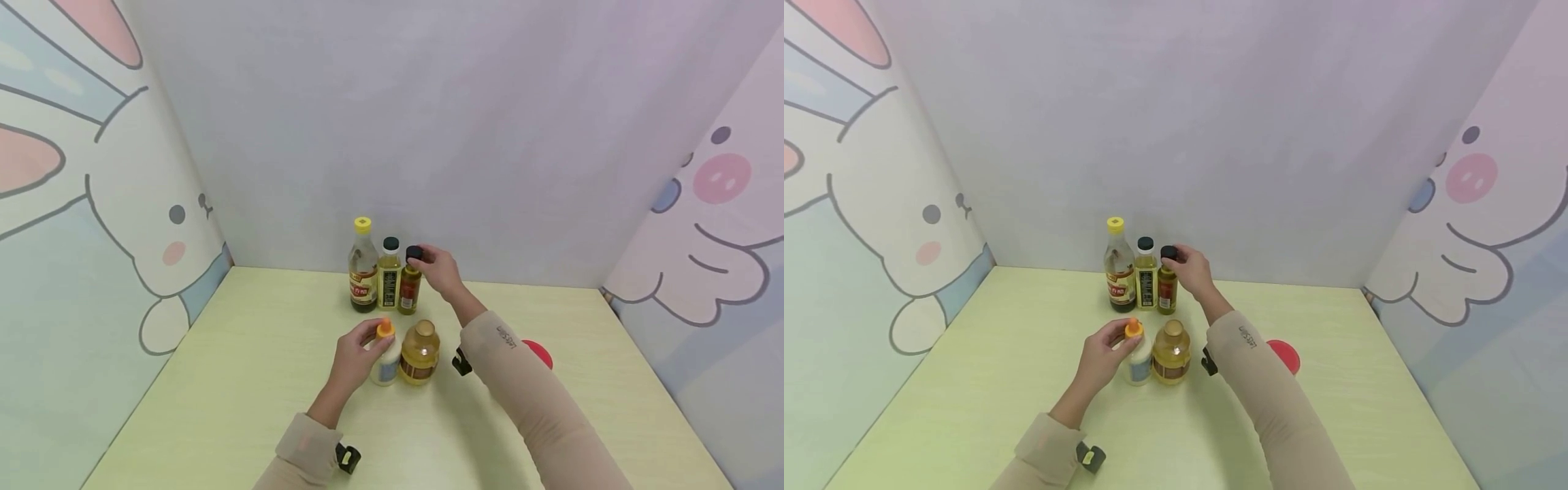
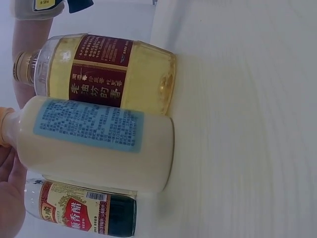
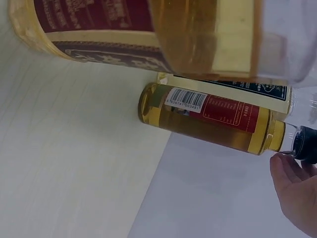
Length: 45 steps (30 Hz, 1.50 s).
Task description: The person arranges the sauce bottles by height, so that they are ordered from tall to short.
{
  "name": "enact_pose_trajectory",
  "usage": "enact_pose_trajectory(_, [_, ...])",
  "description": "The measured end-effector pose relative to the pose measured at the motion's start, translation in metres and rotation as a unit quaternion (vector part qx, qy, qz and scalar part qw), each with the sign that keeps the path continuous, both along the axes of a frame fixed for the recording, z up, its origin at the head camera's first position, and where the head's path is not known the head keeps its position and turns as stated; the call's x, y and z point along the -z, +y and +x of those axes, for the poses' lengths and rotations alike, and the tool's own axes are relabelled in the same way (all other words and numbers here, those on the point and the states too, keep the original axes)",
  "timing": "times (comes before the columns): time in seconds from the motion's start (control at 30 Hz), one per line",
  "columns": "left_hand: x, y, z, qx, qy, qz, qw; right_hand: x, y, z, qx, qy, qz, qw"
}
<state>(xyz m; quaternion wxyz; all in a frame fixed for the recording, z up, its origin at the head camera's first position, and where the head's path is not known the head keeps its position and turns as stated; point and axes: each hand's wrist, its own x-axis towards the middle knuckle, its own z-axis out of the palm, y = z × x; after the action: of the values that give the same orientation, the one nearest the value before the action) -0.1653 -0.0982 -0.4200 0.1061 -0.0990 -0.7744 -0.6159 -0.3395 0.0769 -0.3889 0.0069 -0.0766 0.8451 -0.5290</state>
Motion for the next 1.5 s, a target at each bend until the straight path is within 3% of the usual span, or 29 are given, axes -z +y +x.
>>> enact_pose_trajectory(0.5, [0.000,0.001,0.000,-0.003,-0.001,-0.004,1.0000,-0.007,0.015,0.014,-0.038,-0.043,0.050,0.9971])
enact_pose_trajectory(0.73, [0.036,-0.002,-0.019,-0.006,-0.001,-0.001,1.0000,-0.015,0.028,0.024,-0.052,-0.041,0.080,0.9946])
enact_pose_trajectory(1.03, [0.043,-0.004,-0.022,-0.004,0.024,0.007,0.9997,-0.025,0.041,0.036,-0.065,-0.049,0.108,0.9908])
enact_pose_trajectory(1.3, [0.040,-0.002,-0.021,-0.012,0.013,0.005,0.9998,-0.029,0.056,0.047,-0.087,-0.035,0.118,0.9886])
enact_pose_trajectory(1.5, [0.012,0.001,-0.006,-0.009,0.013,-0.004,0.9999,-0.030,0.067,0.056,-0.108,-0.031,0.131,0.9849])
